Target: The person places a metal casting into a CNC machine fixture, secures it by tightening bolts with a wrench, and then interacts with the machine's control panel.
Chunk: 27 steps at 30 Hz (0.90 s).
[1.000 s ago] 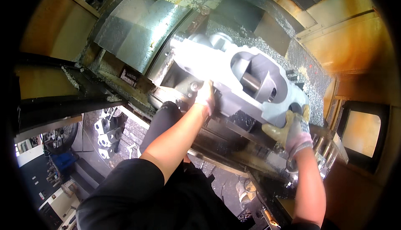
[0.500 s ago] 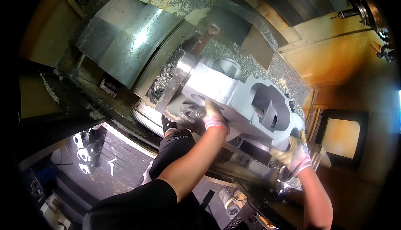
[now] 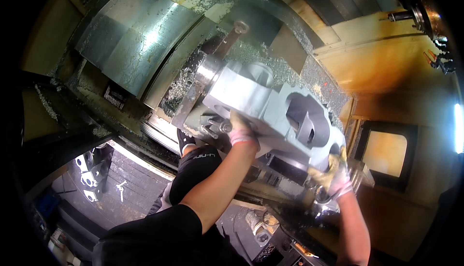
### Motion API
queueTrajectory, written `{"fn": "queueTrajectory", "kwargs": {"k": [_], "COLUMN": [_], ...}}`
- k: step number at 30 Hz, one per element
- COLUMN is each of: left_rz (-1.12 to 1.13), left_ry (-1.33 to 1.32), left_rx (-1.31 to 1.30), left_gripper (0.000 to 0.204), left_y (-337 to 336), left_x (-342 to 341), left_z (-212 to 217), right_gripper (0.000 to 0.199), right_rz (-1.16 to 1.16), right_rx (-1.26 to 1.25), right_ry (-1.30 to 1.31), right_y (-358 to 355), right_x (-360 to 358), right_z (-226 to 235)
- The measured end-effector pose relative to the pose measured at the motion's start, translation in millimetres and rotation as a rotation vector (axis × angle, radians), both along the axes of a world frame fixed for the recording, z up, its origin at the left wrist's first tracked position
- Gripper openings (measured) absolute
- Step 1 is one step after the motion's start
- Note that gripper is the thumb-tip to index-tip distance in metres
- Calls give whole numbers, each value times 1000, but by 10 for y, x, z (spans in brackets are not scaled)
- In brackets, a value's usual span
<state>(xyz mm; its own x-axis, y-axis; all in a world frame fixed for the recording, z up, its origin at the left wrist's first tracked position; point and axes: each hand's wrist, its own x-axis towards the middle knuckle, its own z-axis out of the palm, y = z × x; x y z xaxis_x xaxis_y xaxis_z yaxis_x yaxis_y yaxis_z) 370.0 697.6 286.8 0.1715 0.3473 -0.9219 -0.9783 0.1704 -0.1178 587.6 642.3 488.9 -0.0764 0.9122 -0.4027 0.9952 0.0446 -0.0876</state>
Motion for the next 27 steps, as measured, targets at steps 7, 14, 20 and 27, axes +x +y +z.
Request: {"fn": "queueTrajectory", "kwargs": {"k": [7, 14, 20, 27], "left_rz": [-18, -81, -62, -225], "left_ry": [-112, 8, 122, 134], "left_rx": [41, 66, 96, 385], "left_gripper": [90, 56, 38, 45], "left_y": [1, 63, 94, 28], "left_x": [-79, -152, -117, -247], "left_z": [74, 215, 606, 772], "right_gripper": [45, 41, 45, 58], "right_rz": [84, -26, -12, 13], "right_rx": [25, -13, 52, 183], "right_ry": [-113, -49, -142, -214], "right_y": [-117, -27, -285, -727], "right_x": [90, 35, -268, -745], "right_z": [34, 34, 858, 1355]}}
